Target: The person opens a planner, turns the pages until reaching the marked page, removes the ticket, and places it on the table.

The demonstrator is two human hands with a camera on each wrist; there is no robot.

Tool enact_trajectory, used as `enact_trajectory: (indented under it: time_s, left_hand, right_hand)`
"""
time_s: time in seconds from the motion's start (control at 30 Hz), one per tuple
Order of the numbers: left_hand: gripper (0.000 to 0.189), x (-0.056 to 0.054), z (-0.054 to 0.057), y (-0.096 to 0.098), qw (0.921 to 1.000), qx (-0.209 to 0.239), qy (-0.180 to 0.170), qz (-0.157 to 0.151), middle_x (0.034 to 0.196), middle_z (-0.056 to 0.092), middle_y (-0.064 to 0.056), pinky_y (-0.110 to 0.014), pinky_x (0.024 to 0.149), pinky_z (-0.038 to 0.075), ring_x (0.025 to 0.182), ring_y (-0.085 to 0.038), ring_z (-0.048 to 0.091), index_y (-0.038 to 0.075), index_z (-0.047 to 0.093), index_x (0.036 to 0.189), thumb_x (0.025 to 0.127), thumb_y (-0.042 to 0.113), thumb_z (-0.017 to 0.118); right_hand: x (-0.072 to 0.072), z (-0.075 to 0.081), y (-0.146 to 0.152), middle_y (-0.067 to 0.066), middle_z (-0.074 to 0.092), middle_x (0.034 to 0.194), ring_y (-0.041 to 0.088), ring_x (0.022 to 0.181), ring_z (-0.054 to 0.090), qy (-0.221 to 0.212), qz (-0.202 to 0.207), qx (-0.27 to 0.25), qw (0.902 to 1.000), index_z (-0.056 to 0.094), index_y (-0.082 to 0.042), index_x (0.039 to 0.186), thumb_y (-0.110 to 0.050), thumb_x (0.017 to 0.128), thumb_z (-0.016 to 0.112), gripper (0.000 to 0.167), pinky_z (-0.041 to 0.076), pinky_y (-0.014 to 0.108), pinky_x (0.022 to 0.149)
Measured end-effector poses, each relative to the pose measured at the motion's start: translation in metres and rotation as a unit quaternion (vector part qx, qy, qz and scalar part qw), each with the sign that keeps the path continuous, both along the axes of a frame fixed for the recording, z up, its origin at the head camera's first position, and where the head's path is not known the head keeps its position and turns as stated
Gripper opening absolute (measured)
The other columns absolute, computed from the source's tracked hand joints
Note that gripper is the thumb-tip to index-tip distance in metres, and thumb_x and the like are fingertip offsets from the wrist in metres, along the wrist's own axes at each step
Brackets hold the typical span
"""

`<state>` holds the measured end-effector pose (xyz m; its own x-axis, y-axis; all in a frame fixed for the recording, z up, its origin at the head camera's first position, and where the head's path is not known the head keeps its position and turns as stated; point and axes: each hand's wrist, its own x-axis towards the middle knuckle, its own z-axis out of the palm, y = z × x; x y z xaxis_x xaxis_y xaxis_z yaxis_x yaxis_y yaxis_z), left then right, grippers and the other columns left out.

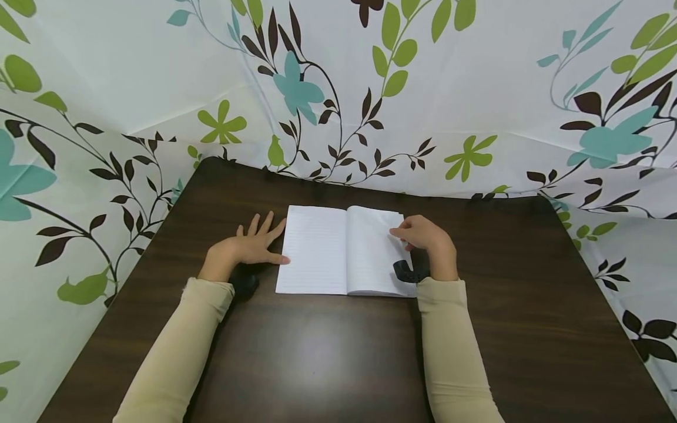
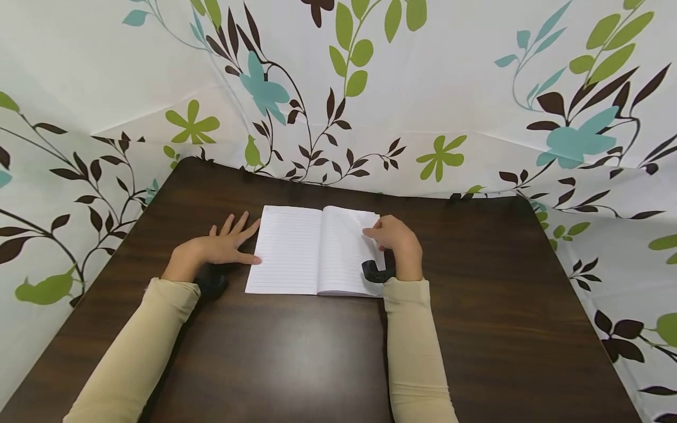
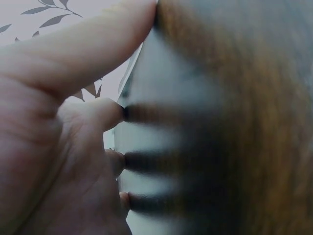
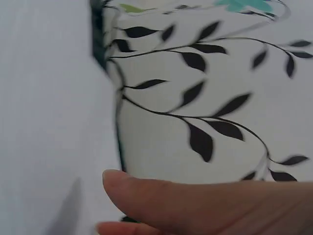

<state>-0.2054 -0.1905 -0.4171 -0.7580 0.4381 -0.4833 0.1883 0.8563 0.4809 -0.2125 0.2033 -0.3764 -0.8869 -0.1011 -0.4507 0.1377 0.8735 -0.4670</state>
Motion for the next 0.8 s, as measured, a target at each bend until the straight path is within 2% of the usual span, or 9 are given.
enact_trajectory:
  time_s: [0.2, 0.33, 0.43, 0.5, 0.57, 0.7, 0.8]
  left_hand:
    - [0.11, -0.001, -0.002, -0.001, 1.0, -0.002, 0.003, -0.001, 0.171, -0.023, -0.025, -0.081, 0.117, -0.011, 0.155, -0.055, -0.023, 0.013, -0.002, 0.169, 0.096, 0.059, 0.066]
    - [0.11, -0.002, -0.002, -0.001, 1.0, -0.007, 0.003, -0.002, 0.171, -0.024, -0.025, -0.08, 0.117, -0.011, 0.156, -0.054, -0.024, 0.013, -0.002, 0.169, 0.096, 0.059, 0.066]
    - [0.11, -0.003, -0.001, -0.001, 1.0, -0.009, 0.003, -0.001, 0.171, -0.024, -0.024, -0.08, 0.117, -0.011, 0.156, -0.054, -0.024, 0.013, -0.003, 0.169, 0.096, 0.059, 0.066]
    - [0.11, -0.004, 0.0, -0.001, 1.0, -0.009, 0.003, -0.001, 0.171, -0.024, -0.024, -0.08, 0.117, -0.012, 0.155, -0.054, -0.024, 0.013, -0.003, 0.169, 0.096, 0.058, 0.066]
    - [0.109, -0.004, 0.001, -0.001, 1.0, -0.009, 0.003, -0.002, 0.171, -0.024, -0.024, -0.08, 0.117, -0.012, 0.155, -0.054, -0.024, 0.013, -0.003, 0.169, 0.096, 0.057, 0.066]
    - [0.109, -0.004, 0.0, -0.001, 1.0, -0.009, 0.003, -0.003, 0.171, -0.024, -0.024, -0.08, 0.117, -0.012, 0.155, -0.054, -0.025, 0.013, -0.004, 0.169, 0.097, 0.057, 0.065]
    - [0.109, -0.003, -0.002, -0.002, 0.9999, -0.012, 0.003, -0.002, 0.171, -0.024, -0.024, -0.08, 0.118, -0.012, 0.155, -0.053, -0.025, 0.013, -0.003, 0.169, 0.097, 0.058, 0.065]
  right_hand:
    - [-0.001, -0.01, -0.021, 0.013, 0.07, 0.092, 0.024, 0.084, 0.063, 0.009, -0.045, 0.069, 0.9965, 0.065, 0.002, 0.121, -0.036, 0.098, 0.071, 0.045, 0.049, 0.036, 0.073]
    - [0.002, -0.011, -0.031, 0.016, 0.072, 0.103, 0.026, 0.087, 0.063, 0.036, -0.059, 0.099, 0.9927, 0.067, 0.002, 0.119, -0.034, 0.095, 0.075, 0.043, 0.053, 0.042, 0.078]
    - [0.002, -0.011, -0.033, 0.02, 0.071, 0.113, 0.03, 0.093, 0.065, 0.05, -0.067, 0.1, 0.9915, 0.065, 0.003, 0.123, -0.032, 0.095, 0.076, 0.046, 0.055, 0.047, 0.085]
    - [0.002, -0.012, -0.033, 0.021, 0.07, 0.113, 0.032, 0.094, 0.065, 0.057, -0.072, 0.097, 0.9911, 0.063, 0.005, 0.125, -0.031, 0.094, 0.076, 0.049, 0.054, 0.048, 0.086]
    - [0.002, -0.013, -0.033, 0.019, 0.07, 0.104, 0.031, 0.09, 0.064, 0.061, -0.075, 0.092, 0.9911, 0.063, 0.005, 0.12, -0.031, 0.094, 0.077, 0.046, 0.053, 0.045, 0.081]
    - [0.001, -0.015, -0.032, 0.009, 0.062, 0.08, 0.024, 0.076, 0.056, 0.066, -0.077, 0.085, 0.9912, 0.065, 0.001, 0.094, -0.029, 0.092, 0.079, 0.034, 0.045, 0.036, 0.067]
    - [0.001, -0.017, -0.03, 0.005, 0.059, 0.072, 0.022, 0.071, 0.053, 0.064, -0.076, 0.078, 0.992, 0.064, -0.001, 0.085, -0.028, 0.092, 0.079, 0.032, 0.04, 0.033, 0.063]
